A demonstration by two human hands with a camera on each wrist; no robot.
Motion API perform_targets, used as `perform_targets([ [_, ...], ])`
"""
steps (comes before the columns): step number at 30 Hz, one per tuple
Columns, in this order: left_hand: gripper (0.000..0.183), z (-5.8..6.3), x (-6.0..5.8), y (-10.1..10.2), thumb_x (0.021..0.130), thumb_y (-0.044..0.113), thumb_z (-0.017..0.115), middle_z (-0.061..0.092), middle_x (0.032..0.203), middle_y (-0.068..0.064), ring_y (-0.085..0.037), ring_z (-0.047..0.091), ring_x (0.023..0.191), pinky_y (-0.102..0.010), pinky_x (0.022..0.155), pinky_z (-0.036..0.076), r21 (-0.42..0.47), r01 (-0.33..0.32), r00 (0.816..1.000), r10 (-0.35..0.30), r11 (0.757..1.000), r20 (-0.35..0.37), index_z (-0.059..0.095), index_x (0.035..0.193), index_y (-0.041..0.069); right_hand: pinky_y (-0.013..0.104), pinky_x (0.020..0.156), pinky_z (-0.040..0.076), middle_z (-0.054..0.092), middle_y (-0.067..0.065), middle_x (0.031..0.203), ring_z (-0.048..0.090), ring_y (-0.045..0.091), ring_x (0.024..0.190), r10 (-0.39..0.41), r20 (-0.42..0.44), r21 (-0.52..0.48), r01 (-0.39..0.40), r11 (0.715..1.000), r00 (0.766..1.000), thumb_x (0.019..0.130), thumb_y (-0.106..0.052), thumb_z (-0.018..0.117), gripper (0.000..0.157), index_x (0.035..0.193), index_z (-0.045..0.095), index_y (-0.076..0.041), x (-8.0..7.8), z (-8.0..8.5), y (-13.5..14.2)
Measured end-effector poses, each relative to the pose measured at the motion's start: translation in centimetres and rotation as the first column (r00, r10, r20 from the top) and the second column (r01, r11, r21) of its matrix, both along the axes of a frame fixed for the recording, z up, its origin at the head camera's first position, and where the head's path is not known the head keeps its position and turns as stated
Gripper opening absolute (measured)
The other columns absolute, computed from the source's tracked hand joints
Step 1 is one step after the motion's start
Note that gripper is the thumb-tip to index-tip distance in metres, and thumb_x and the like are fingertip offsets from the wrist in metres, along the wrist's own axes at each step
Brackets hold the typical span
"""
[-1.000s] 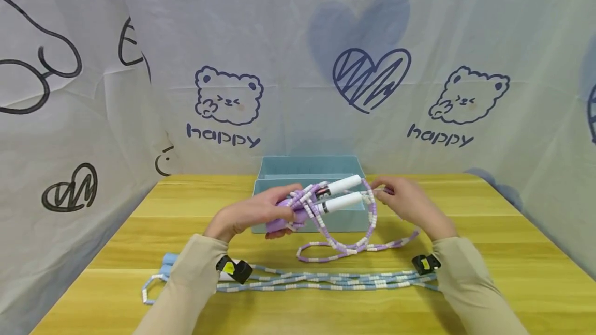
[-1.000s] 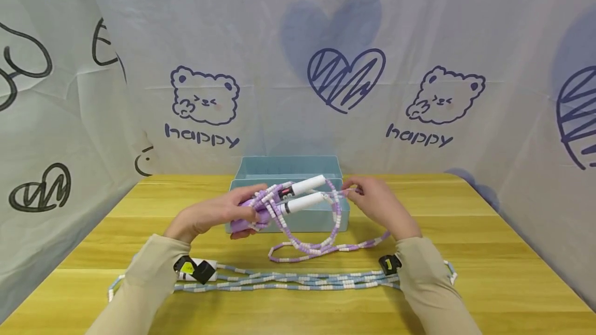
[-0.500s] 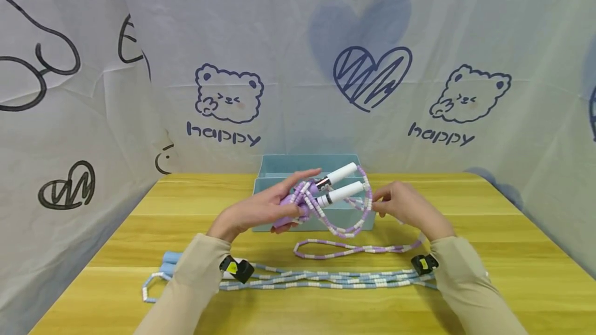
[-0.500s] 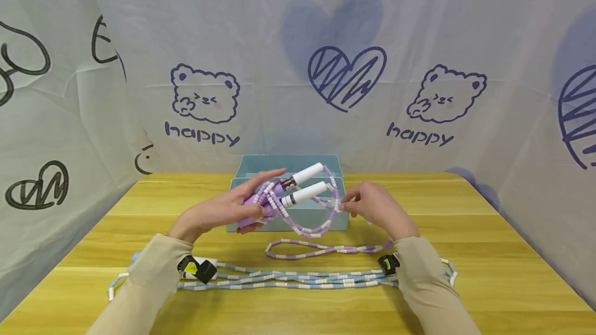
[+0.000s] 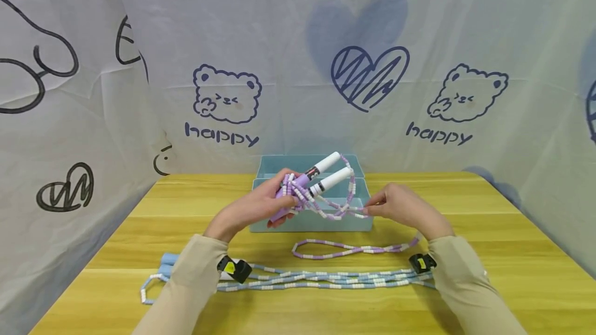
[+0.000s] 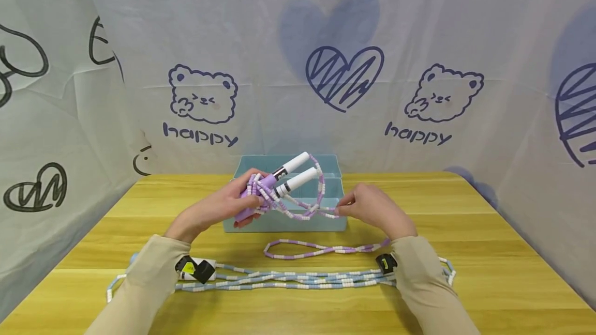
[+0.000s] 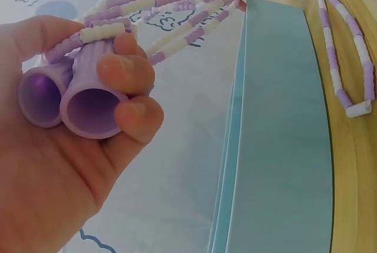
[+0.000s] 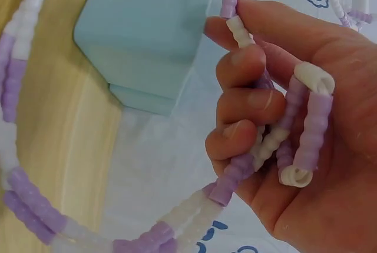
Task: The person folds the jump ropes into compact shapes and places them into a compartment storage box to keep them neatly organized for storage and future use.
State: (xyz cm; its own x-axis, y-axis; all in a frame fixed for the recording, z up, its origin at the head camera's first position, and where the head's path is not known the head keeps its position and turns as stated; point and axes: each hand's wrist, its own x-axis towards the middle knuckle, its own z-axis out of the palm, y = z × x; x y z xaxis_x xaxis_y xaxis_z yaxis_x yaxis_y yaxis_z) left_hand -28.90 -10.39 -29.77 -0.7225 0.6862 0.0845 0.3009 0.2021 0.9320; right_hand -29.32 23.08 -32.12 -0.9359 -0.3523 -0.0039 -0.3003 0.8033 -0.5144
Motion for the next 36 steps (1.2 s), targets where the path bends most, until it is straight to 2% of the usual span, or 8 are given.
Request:
perform_targets([
  [4, 0.04, 0.2, 0.0, 0.0, 0.098, 0.011, 0.052, 0.057, 0.083, -0.019, -0.022, 0.047, 0.054, -0.028, 0.045, 0.042, 0.0, -0.006, 1.0, 0.006, 1.0, 0.003, 0.036, 0.134, 0.017, 0.034, 0.067, 0.045, 0.07, -0.001, 0.095, 0.053, 0.017, 0.077, 0.001, 0.008, 0.007, -0.001, 1.0, 1.0, 0.091, -0.03, 0.071, 0.017, 0.097, 0.079, -0.016, 0.4, 0.6, -0.2],
  [8, 0.038, 0.2, -0.1, 0.1, 0.099, 0.013, 0.052, 0.057, 0.083, -0.02, -0.021, 0.047, 0.054, -0.028, 0.045, 0.042, -0.003, -0.048, 0.999, 0.048, 0.999, 0.008, 0.035, 0.134, 0.013, 0.033, 0.061, 0.045, 0.068, -0.002, 0.086, 0.053, 0.017, 0.069, 0.016, 0.048, 0.011, -0.016, 1.0, 0.999, 0.09, -0.027, 0.073, 0.013, 0.093, 0.079, -0.017, 0.9, 1.3, -0.4],
  [12, 0.037, 0.0, -0.3, 0.2, 0.1, 0.014, 0.052, 0.056, 0.085, -0.019, -0.02, 0.047, 0.056, -0.028, 0.046, 0.042, -0.003, -0.094, 0.996, 0.094, 0.996, -0.003, 0.034, 0.132, 0.012, 0.031, 0.055, 0.043, 0.066, -0.003, 0.077, 0.051, 0.017, 0.062, 0.072, 0.123, 0.011, -0.074, 0.997, 0.99, 0.089, -0.027, 0.074, 0.009, 0.088, 0.079, -0.02, 1.9, 2.1, -1.2],
  [16, 0.036, -0.3, -0.6, 0.3, 0.101, 0.015, 0.052, 0.055, 0.084, -0.018, -0.021, 0.047, 0.057, -0.029, 0.047, 0.042, 0.001, -0.122, 0.992, 0.122, 0.992, -0.04, 0.033, 0.132, 0.011, 0.03, 0.054, 0.044, 0.065, -0.005, 0.074, 0.053, 0.016, 0.062, 0.167, 0.163, -0.003, -0.169, 0.986, 0.972, 0.089, -0.03, 0.073, 0.007, 0.086, 0.078, -0.026, 3.2, 3.2, -2.3],
  [20, 0.042, -0.5, -0.5, 0.5, 0.101, 0.015, 0.054, 0.055, 0.087, -0.019, -0.021, 0.048, 0.057, -0.031, 0.049, 0.044, -0.026, -0.134, 0.989, 0.132, 0.991, -0.073, 0.029, 0.135, 0.013, 0.031, 0.06, 0.049, 0.066, -0.006, 0.077, 0.057, 0.016, 0.067, 0.307, 0.163, -0.042, -0.305, 0.952, 0.938, 0.091, -0.034, 0.071, 0.009, 0.091, 0.078, -0.029, 4.5, 4.3, -3.4],
  [23, 0.048, -0.6, -0.4, 0.8, 0.101, 0.016, 0.055, 0.054, 0.09, -0.023, -0.021, 0.047, 0.058, -0.03, 0.051, 0.044, -0.048, -0.124, 0.989, 0.12, 0.991, -0.084, 0.024, 0.138, 0.014, 0.029, 0.065, 0.051, 0.067, -0.007, 0.08, 0.058, 0.015, 0.072, 0.381, 0.159, -0.091, -0.371, 0.924, 0.911, 0.092, -0.033, 0.069, 0.009, 0.094, 0.077, -0.029, 5.3, 5.0, -4.2],
  [31, 0.055, -1.0, 0.1, 1.7, 0.101, 0.016, 0.055, 0.052, 0.082, -0.013, -0.018, 0.044, 0.057, -0.028, 0.052, 0.04, -0.104, -0.135, 0.986, 0.124, 0.985, -0.109, 0.02, 0.143, 0.018, 0.022, 0.052, 0.039, 0.056, -0.006, 0.067, 0.048, 0.009, 0.061, 0.457, 0.159, -0.24, -0.414, 0.878, 0.875, 0.093, -0.031, 0.069, 0.01, 0.086, 0.075, -0.025, 6.3, 5.6, -5.5],
  [36, 0.058, -1.5, 0.0, 1.9, 0.101, 0.018, 0.057, 0.054, 0.081, -0.011, -0.017, 0.045, 0.058, -0.029, 0.054, 0.042, -0.16, -0.149, 0.982, 0.127, 0.976, -0.137, 0.022, 0.146, 0.023, 0.022, 0.043, 0.037, 0.049, -0.002, 0.065, 0.045, 0.01, 0.052, 0.535, 0.078, -0.358, -0.477, 0.803, 0.841, 0.1, -0.025, 0.059, 0.013, 0.1, 0.072, -0.022, 6.6, 5.5, -6.2],
])
